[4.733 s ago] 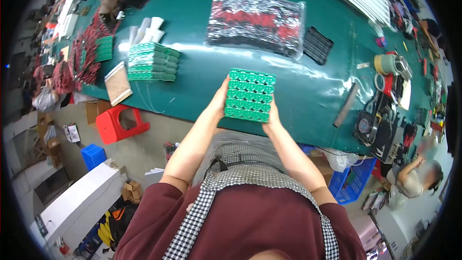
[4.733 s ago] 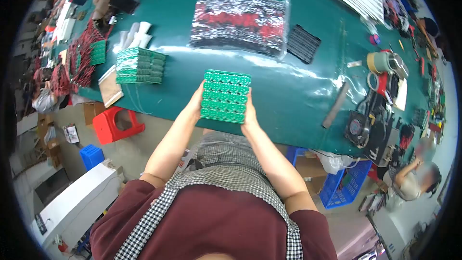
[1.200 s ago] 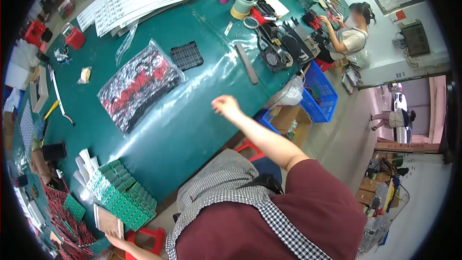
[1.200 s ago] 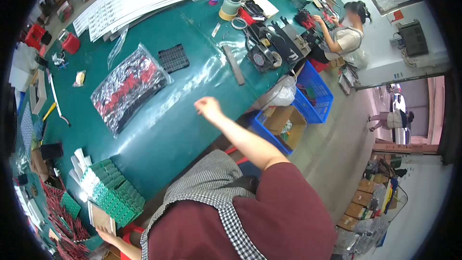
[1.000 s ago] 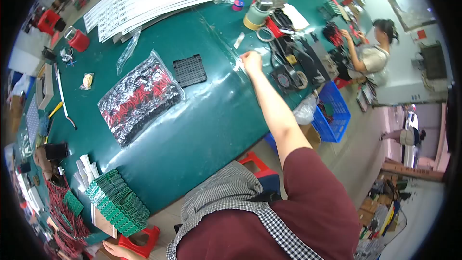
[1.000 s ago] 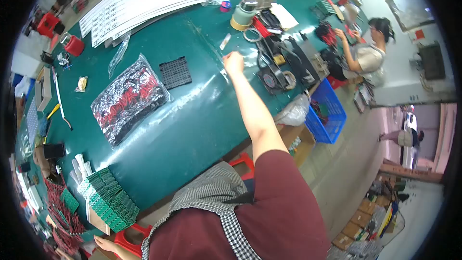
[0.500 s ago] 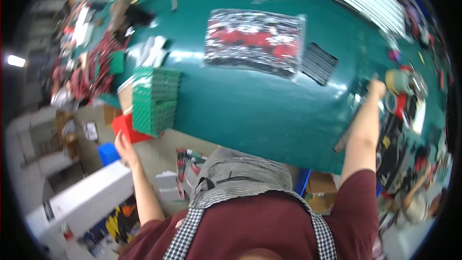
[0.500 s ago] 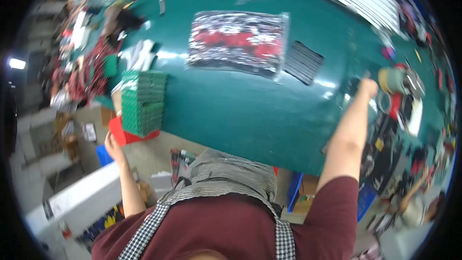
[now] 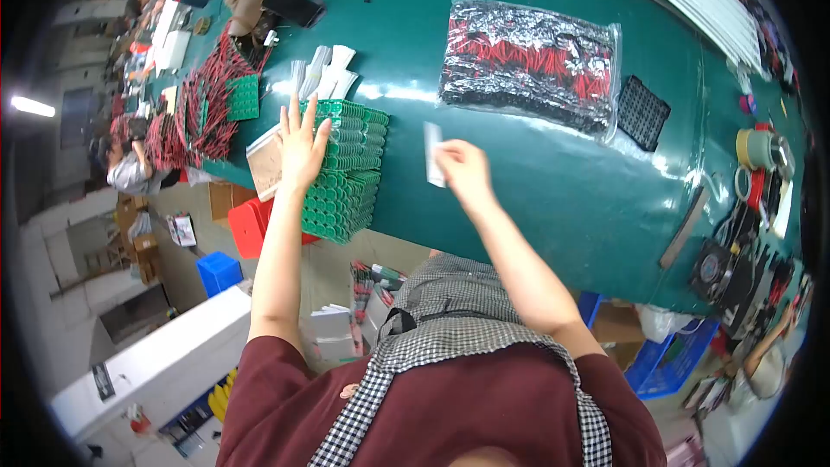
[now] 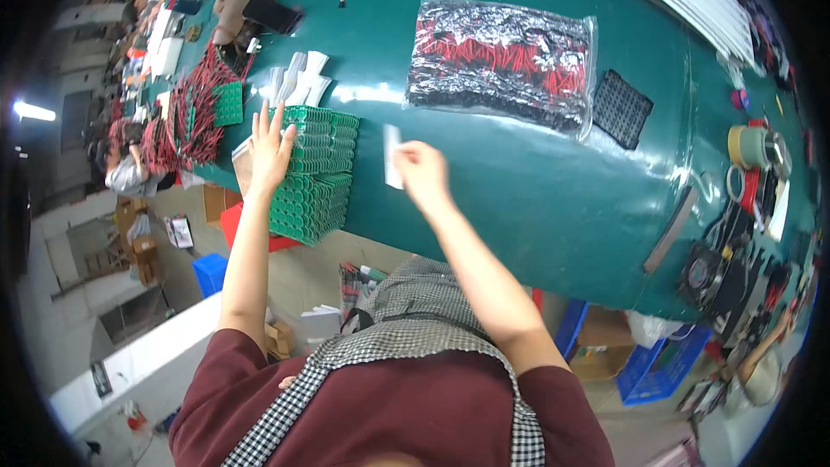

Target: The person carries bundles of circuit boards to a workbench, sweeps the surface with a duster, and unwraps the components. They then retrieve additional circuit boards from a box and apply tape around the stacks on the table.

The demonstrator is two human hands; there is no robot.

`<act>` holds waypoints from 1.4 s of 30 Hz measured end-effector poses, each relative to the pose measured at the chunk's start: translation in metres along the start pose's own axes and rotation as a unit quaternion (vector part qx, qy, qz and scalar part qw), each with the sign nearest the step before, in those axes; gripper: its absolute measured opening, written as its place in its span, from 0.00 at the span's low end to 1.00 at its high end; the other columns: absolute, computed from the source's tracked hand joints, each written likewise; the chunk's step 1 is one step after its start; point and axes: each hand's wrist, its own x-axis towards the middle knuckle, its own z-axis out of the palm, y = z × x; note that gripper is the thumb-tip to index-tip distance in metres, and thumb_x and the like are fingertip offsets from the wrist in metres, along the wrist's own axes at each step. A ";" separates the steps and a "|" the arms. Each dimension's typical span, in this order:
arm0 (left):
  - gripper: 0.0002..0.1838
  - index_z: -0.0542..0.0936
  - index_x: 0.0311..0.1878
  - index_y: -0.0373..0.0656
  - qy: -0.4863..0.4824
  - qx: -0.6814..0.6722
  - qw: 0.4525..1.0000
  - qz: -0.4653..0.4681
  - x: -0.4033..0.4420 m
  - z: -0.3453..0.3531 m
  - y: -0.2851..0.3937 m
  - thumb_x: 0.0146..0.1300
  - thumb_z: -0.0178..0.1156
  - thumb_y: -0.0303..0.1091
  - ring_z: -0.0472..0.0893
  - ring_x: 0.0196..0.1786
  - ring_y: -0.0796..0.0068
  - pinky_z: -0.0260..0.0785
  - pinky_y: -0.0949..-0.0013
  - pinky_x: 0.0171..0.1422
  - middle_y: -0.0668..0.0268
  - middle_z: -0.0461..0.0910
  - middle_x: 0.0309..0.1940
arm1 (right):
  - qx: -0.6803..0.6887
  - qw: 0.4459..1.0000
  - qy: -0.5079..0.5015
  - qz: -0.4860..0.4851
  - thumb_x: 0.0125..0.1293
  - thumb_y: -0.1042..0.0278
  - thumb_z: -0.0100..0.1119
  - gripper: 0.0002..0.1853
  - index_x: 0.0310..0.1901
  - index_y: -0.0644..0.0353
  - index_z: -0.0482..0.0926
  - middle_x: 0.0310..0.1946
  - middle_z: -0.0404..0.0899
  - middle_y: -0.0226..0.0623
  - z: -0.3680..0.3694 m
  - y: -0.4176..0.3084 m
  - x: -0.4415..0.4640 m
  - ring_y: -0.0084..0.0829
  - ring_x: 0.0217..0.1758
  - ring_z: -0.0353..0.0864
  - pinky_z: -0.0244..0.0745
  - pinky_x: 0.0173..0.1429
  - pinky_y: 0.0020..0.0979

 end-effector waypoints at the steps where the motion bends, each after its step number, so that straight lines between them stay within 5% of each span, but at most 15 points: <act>1: 0.30 0.56 0.68 0.56 -0.020 0.015 1.000 0.002 0.005 0.003 -0.004 0.64 0.45 0.52 0.45 0.71 0.49 0.41 0.37 0.66 0.57 0.48 0.69 | -0.014 1.000 0.002 -0.012 0.58 0.69 0.57 0.09 0.37 0.66 0.78 0.25 0.78 0.31 0.031 -0.001 0.005 0.18 0.25 0.74 0.68 0.27 0.21; 2: 0.31 0.54 0.69 0.57 -0.008 -0.024 0.999 0.039 0.007 0.018 -0.017 0.64 0.45 0.53 0.45 0.70 0.48 0.44 0.36 0.64 0.57 0.47 0.70 | 0.044 0.999 0.019 0.003 0.56 0.68 0.58 0.09 0.33 0.66 0.79 0.24 0.81 0.38 0.058 -0.002 0.011 0.22 0.26 0.78 0.72 0.32 0.26; 10: 0.31 0.55 0.68 0.55 0.037 0.003 0.998 0.048 0.003 0.029 -0.016 0.64 0.43 0.54 0.46 0.70 0.45 0.49 0.38 0.63 0.57 0.47 0.69 | -0.070 0.992 0.078 -0.065 0.56 0.69 0.60 0.08 0.29 0.66 0.77 0.19 0.79 0.37 0.132 -0.001 0.043 0.23 0.21 0.77 0.70 0.27 0.27; 13: 0.30 0.56 0.68 0.55 0.040 0.004 0.998 0.051 0.003 0.029 -0.015 0.65 0.43 0.54 0.46 0.70 0.44 0.49 0.38 0.62 0.56 0.47 0.69 | -0.073 0.993 0.075 -0.052 0.53 0.69 0.59 0.08 0.28 0.65 0.78 0.22 0.79 0.45 0.134 -0.006 0.038 0.39 0.27 0.80 0.73 0.35 0.35; 42: 0.29 0.57 0.67 0.54 0.041 0.021 0.995 0.091 0.002 0.029 -0.014 0.64 0.44 0.52 0.48 0.68 0.43 0.52 0.42 0.63 0.56 0.50 0.68 | -0.140 0.983 0.087 -0.083 0.49 0.71 0.58 0.06 0.24 0.65 0.78 0.23 0.77 0.50 0.137 -0.008 0.047 0.48 0.32 0.79 0.74 0.40 0.41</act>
